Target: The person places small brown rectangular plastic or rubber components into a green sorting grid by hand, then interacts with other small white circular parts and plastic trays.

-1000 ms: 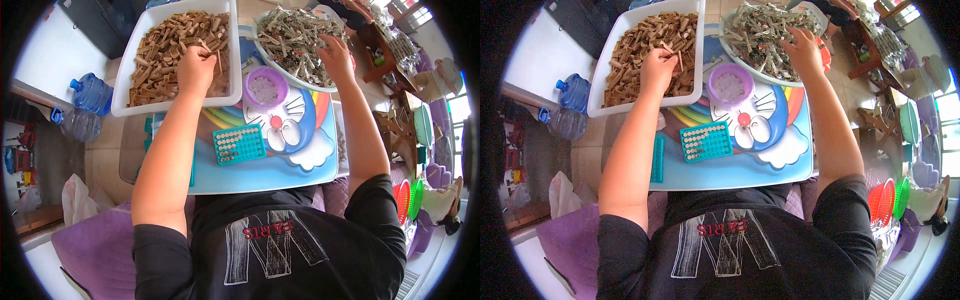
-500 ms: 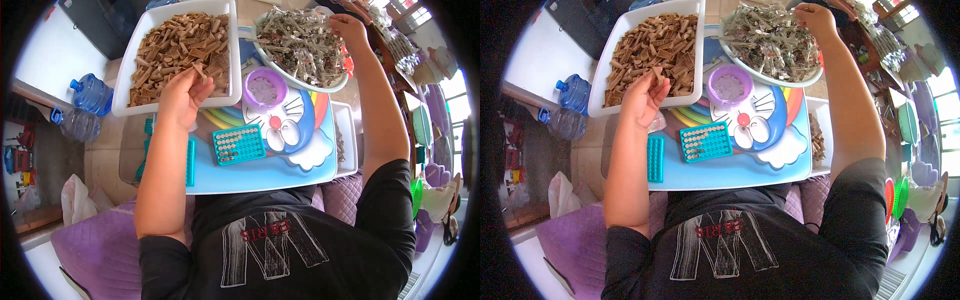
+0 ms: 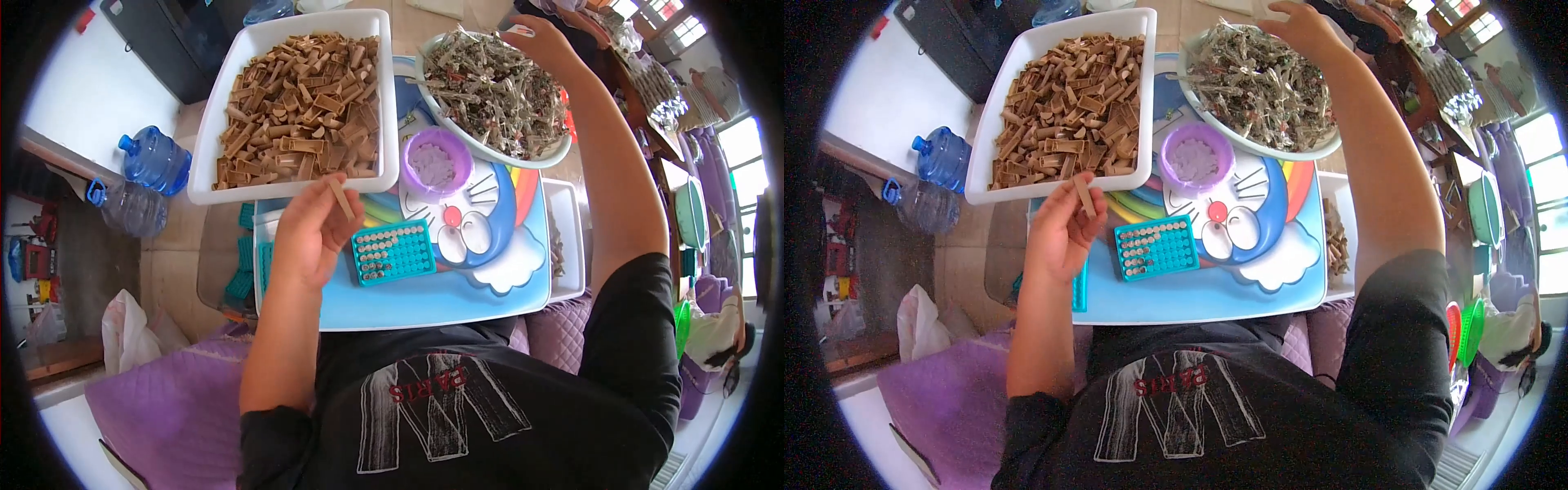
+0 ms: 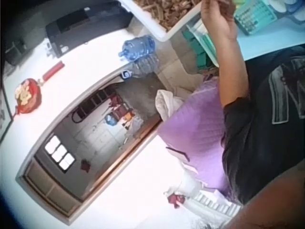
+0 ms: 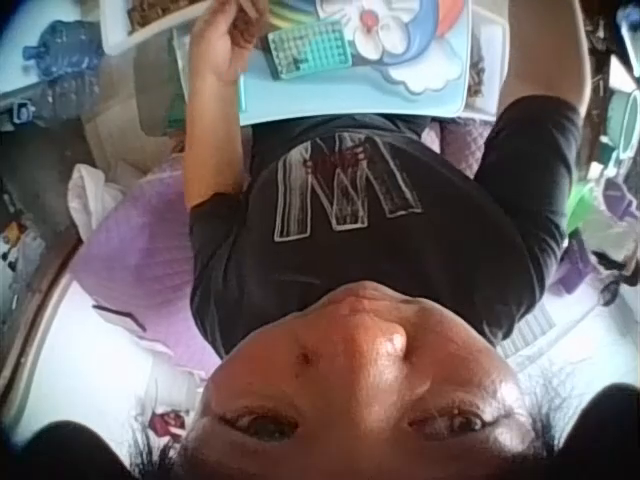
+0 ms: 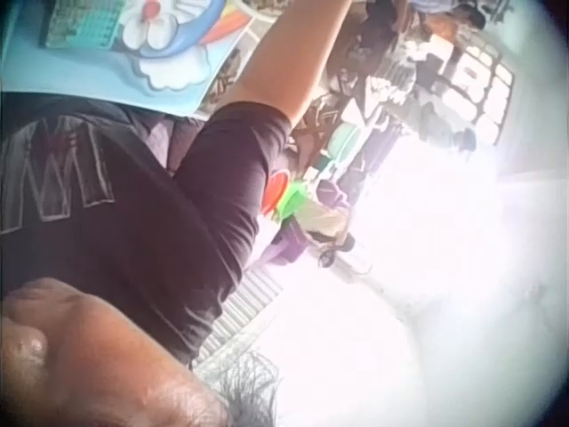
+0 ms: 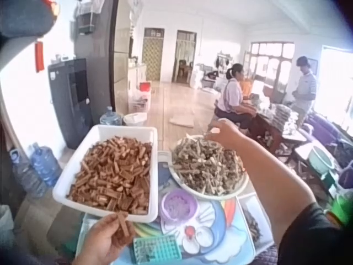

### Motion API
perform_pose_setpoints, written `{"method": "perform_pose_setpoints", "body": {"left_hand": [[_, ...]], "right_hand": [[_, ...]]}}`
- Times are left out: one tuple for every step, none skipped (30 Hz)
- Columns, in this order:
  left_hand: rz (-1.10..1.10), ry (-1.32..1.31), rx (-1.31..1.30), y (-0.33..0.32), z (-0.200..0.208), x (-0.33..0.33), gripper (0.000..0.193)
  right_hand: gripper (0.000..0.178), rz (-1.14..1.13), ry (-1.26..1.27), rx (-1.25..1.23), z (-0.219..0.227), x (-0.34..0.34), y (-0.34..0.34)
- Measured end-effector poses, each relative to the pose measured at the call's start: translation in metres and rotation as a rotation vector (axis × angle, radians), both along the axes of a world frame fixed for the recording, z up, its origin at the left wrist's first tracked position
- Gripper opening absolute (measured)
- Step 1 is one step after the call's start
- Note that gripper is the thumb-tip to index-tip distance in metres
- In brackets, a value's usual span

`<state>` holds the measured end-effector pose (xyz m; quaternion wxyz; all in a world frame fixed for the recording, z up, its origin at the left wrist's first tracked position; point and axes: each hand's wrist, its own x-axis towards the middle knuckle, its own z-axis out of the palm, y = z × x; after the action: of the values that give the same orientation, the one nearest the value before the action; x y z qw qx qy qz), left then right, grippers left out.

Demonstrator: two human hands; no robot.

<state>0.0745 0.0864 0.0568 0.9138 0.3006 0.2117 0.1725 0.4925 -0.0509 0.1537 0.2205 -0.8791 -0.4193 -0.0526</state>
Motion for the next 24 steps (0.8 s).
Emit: {"method": "perform_pose_setpoints", "body": {"left_hand": [[-0.011, 0.026, 0.042, -0.002, -0.003, -0.003, 0.023], [-0.009, 0.024, 0.044, -0.005, -0.002, -0.006, 0.023], [-0.013, 0.045, 0.046, -0.008, -0.002, -0.008, 0.022], [-0.020, 0.065, 0.048, -0.011, -0.003, -0.009, 0.022], [-0.015, 0.098, 0.057, -0.014, -0.001, -0.010, 0.022], [-0.004, 0.103, 0.059, -0.014, -0.002, -0.015, 0.022], [-0.004, 0.095, 0.058, -0.015, -0.005, -0.017, 0.022], [-0.005, 0.087, 0.056, -0.015, -0.007, -0.020, 0.022], [0.004, 0.098, 0.044, -0.016, -0.006, -0.021, 0.022], [0.006, 0.098, 0.045, -0.017, -0.007, -0.023, 0.022], [0.008, 0.113, 0.048, -0.018, -0.009, -0.024, 0.022], [0.001, 0.124, 0.050, -0.019, -0.011, -0.022, 0.022], [-0.005, 0.121, 0.050, -0.020, -0.011, -0.022, 0.022], [-0.012, 0.107, 0.056, -0.021, -0.011, -0.021, 0.022], [-0.005, 0.101, 0.058, -0.022, -0.014, -0.022, 0.022], [-0.003, 0.105, 0.054, -0.022, -0.016, -0.024, 0.022], [-0.003, 0.117, 0.057, -0.023, -0.018, -0.026, 0.023], [-0.008, 0.125, 0.062, -0.023, -0.019, -0.026, 0.023], [-0.012, 0.124, 0.061, -0.023, -0.020, -0.027, 0.023], [-0.015, 0.126, 0.061, -0.023, -0.022, -0.027, 0.023], [-0.021, 0.125, 0.062, -0.024, -0.023, -0.028, 0.023], [-0.024, 0.124, 0.062, -0.025, -0.025, -0.029, 0.023], [-0.027, 0.131, 0.070, -0.026, -0.026, -0.030, 0.023], [-0.034, 0.135, 0.079, -0.028, -0.026, -0.030, 0.023]], "right_hand": [[0.054, 0.002, -0.002, 0.002, -0.004, 0.008, 0.009], [0.055, 0.002, -0.144, -0.053, -0.009, 0.015, 0.018], [0.056, 0.003, -0.287, -0.107, -0.014, 0.023, 0.027], [0.058, -0.001, -0.429, -0.162, -0.018, 0.031, 0.033], [0.058, -0.049, -0.387, -0.242, -0.022, 0.038, 0.037], [0.058, -0.038, -0.383, -0.237, -0.029, 0.035, 0.046], [0.048, -0.061, -0.579, -0.255, -0.037, 0.028, 0.052], [0.041, -0.084, -0.774, -0.272, -0.040, 0.024, 0.057], [0.041, -0.082, -0.775, -0.269, -0.037, 0.024, 0.062], [0.043, -0.018, -0.454, -0.517, -0.032, 0.026, 0.067], [0.047, 0.045, -0.122, -0.751, -0.029, 0.027, 0.070], [0.047, 0.035, -0.122, -0.752, -0.034, 0.037, 0.063], [0.042, 0.086, -0.003, -0.646, -0.041, 0.047, 0.053], [0.037, 0.133, 0.115, -0.537, -0.047, 0.059, 0.044], [0.037, 0.139, 0.118, -0.541, -0.048, 0.055, 0.044], [0.034, 0.140, 0.091, -0.488, -0.044, 0.047, 0.042], [0.030, 0.138, 0.063, -0.434, -0.039, 0.039, 0.038], [0.030, 0.135, 0.064, -0.435, -0.034, 0.034, 0.033], [0.032, 0.093, 0.059, -0.351, -0.029, 0.028, 0.028], [0.033, 0.051, 0.054, -0.266, -0.023, 0.022, 0.022], [0.033, 0.045, 0.051, -0.267, -0.014, 0.013, 0.015], [0.031, 0.060, 0.042, -0.208, -0.006, 0.005, 0.008], [0.030, 0.076, 0.033, -0.150, 0.000, -0.001, 0.005], [0.030, 0.068, 0.030, -0.149, 0.004, 0.000, -0.002]]}}
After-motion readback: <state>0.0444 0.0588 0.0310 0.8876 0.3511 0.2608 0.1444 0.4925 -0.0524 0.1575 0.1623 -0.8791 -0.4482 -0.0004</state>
